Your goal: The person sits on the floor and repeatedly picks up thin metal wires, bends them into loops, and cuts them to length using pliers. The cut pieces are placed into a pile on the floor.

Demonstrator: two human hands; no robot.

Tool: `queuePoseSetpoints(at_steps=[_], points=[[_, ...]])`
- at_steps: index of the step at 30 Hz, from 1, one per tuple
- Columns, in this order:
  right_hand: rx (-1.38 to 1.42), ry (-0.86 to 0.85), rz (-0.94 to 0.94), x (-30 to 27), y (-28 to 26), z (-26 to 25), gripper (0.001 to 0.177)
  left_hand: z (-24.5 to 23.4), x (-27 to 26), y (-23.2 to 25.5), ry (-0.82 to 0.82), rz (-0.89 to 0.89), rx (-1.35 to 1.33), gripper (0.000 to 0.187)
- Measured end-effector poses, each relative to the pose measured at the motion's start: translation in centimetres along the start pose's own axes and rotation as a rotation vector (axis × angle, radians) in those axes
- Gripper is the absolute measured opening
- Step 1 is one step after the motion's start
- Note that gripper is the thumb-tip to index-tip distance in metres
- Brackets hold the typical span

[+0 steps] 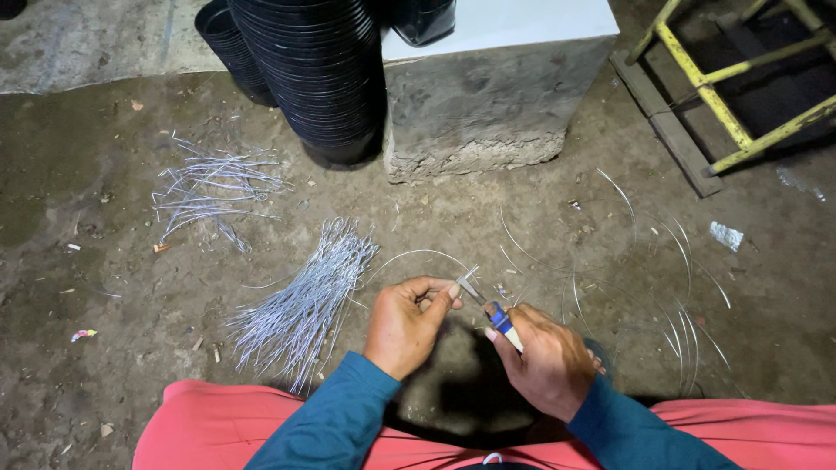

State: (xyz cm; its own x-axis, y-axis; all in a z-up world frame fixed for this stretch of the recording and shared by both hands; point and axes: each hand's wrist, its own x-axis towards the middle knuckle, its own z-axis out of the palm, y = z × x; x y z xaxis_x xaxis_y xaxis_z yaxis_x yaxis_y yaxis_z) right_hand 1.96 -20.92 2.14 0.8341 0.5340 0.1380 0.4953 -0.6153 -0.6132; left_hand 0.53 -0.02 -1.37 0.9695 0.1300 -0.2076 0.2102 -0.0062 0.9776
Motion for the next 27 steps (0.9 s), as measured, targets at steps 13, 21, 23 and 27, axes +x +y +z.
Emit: queuePoseSetpoints(at_steps=[13, 21, 23, 27], points=[[0.766, -0.608, 0.296, -0.8, 3.6, -1.6, 0.028, -2.3, 1.1, -1.0, -0.302, -0.145, -0.198, 0.021], [0.321, -0.501, 0.413, 0.5, 5.5, 1.2, 0.026, -2.3, 2.5, -1.8, -0.163, 0.078, 0.08, 0.02], [-0.369, -0.482, 0.26, 0.3, 6.0, 1.0, 0.028, -3.3, 2.9, -2.0, -0.094, 0.064, 0.444, 0.021], [-0.504, -0.714, 0.391, -0.1, 6.7, 1.7, 0.026, -6.2, 4.3, -3.1, 0.002, 0.55, 0.846, 0.021]])
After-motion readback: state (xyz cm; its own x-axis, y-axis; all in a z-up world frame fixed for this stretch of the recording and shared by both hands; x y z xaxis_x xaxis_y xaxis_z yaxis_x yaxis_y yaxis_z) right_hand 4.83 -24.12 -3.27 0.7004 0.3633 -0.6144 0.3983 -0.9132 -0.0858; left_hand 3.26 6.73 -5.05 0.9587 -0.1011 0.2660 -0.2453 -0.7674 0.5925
